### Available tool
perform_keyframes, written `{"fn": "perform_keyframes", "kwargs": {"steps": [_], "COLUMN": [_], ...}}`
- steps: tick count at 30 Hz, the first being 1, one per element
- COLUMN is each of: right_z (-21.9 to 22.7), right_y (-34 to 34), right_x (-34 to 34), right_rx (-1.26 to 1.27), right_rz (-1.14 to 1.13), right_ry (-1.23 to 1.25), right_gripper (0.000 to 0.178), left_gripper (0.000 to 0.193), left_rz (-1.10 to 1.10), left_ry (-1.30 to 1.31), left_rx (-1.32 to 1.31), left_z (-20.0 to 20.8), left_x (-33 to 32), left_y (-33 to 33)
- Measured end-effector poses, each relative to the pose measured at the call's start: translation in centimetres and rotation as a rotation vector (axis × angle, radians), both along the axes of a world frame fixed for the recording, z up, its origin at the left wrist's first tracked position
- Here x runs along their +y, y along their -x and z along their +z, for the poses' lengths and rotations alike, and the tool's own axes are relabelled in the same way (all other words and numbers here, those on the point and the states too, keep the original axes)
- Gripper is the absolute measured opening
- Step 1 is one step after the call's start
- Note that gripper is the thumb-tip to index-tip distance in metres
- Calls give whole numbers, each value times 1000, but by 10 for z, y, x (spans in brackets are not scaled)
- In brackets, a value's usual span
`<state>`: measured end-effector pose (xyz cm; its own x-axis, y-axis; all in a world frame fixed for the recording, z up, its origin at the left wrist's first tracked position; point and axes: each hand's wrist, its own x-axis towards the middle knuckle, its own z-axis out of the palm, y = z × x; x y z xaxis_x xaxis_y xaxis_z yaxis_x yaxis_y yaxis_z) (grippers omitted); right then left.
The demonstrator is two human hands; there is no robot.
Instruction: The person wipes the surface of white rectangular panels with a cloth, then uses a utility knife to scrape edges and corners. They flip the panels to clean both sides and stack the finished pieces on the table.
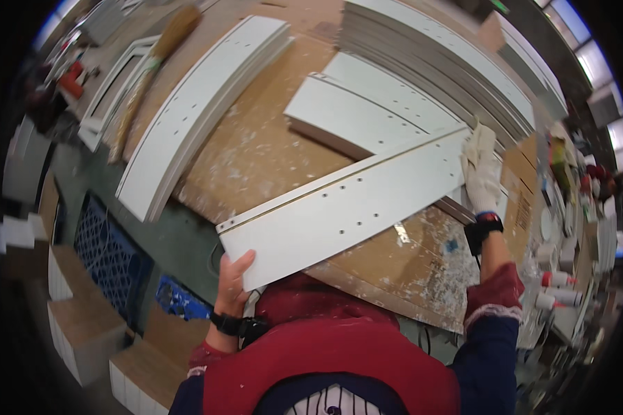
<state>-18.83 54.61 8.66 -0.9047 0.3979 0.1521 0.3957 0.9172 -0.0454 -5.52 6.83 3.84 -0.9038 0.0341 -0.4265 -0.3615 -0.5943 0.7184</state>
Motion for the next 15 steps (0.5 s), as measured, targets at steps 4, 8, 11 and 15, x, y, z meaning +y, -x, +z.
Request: {"fn": "perform_keyframes", "kwargs": {"steps": [4, 8, 11, 15], "right_z": [-26, -26, 26, 17], "right_y": [-39, -70, -106, -125], "right_x": [-70, -184, -291, -337], "right_rx": [204, 114, -266, -272], "right_rz": [461, 801, 902, 1242], "right_ry": [329, 384, 99, 258], "right_gripper": [49, 41, 35, 38], "left_gripper": [44, 52, 58, 64], "left_rz": [-3, 1, 27, -64], "left_ry": [-96, -458, -692, 71], "left_rx": [23, 20, 69, 473], "left_z": [-2, 1, -6, -27], "left_x": [19, 28, 27, 19], "left_y": [-5, -4, -2, -8]}}
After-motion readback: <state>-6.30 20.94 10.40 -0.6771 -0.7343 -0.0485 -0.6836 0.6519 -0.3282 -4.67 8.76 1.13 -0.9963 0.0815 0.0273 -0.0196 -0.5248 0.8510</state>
